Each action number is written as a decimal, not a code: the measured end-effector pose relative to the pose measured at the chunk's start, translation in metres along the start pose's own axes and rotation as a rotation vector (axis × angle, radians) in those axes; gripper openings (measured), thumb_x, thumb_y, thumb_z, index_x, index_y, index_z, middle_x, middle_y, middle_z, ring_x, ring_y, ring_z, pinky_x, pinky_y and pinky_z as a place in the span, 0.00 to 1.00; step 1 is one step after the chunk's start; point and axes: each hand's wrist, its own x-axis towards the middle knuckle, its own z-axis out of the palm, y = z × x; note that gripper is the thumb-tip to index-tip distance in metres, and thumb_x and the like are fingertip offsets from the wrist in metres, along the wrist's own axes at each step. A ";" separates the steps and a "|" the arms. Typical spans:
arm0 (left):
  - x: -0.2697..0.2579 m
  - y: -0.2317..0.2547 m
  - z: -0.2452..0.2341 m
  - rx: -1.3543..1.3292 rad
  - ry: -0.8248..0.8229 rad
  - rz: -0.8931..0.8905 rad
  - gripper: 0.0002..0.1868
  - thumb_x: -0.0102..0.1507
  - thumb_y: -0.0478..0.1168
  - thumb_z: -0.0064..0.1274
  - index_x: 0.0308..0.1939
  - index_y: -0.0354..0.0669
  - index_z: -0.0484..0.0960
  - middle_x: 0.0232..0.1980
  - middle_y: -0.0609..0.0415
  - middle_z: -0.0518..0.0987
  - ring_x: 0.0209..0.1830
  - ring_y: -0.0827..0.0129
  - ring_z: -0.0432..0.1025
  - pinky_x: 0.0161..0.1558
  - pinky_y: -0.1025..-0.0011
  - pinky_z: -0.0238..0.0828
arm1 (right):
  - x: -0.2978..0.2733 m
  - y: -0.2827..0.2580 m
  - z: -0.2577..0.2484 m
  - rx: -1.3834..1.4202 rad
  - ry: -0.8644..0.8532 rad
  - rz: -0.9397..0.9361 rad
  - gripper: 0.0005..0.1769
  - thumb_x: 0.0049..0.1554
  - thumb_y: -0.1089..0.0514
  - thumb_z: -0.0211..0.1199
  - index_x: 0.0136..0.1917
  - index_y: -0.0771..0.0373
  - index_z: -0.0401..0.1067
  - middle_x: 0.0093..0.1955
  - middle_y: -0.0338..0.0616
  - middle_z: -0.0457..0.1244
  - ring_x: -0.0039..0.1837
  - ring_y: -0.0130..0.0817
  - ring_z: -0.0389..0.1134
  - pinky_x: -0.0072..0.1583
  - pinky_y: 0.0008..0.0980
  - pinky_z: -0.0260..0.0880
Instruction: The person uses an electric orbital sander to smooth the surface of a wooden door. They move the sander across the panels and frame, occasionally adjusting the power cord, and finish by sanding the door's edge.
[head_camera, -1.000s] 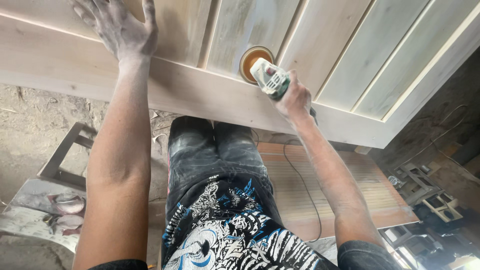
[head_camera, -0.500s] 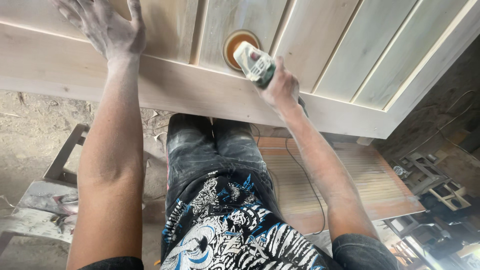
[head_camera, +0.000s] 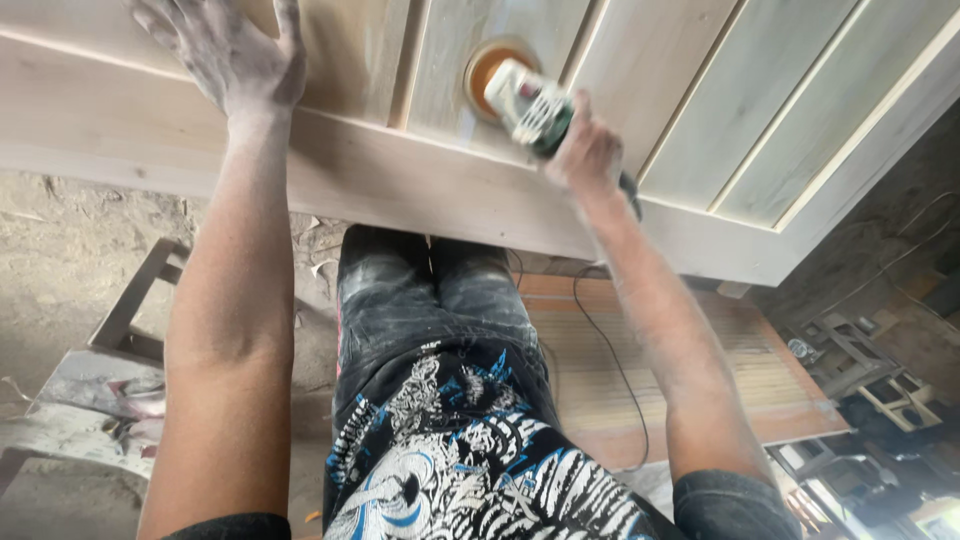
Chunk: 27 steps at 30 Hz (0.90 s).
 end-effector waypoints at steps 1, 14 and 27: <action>-0.004 -0.002 0.003 0.004 -0.013 0.004 0.45 0.71 0.76 0.41 0.79 0.50 0.56 0.82 0.40 0.43 0.83 0.41 0.31 0.82 0.37 0.22 | 0.003 0.004 -0.005 0.066 0.026 -0.003 0.51 0.44 0.42 0.83 0.64 0.71 0.57 0.41 0.60 0.70 0.41 0.55 0.74 0.46 0.53 0.75; 0.003 -0.012 0.013 0.188 -0.021 -0.006 0.50 0.71 0.73 0.28 0.85 0.47 0.33 0.88 0.41 0.33 0.87 0.31 0.25 0.87 0.38 0.24 | -0.038 0.008 0.025 0.060 -0.121 0.078 0.48 0.49 0.35 0.80 0.66 0.65 0.59 0.47 0.52 0.69 0.41 0.43 0.74 0.41 0.41 0.77; -0.005 0.020 -0.027 0.205 -0.069 -0.005 0.50 0.72 0.80 0.31 0.86 0.59 0.38 0.87 0.45 0.32 0.88 0.52 0.27 0.86 0.38 0.21 | 0.151 0.150 -0.025 0.152 0.389 0.109 0.47 0.41 0.43 0.86 0.64 0.68 0.67 0.52 0.55 0.71 0.54 0.53 0.74 0.56 0.46 0.74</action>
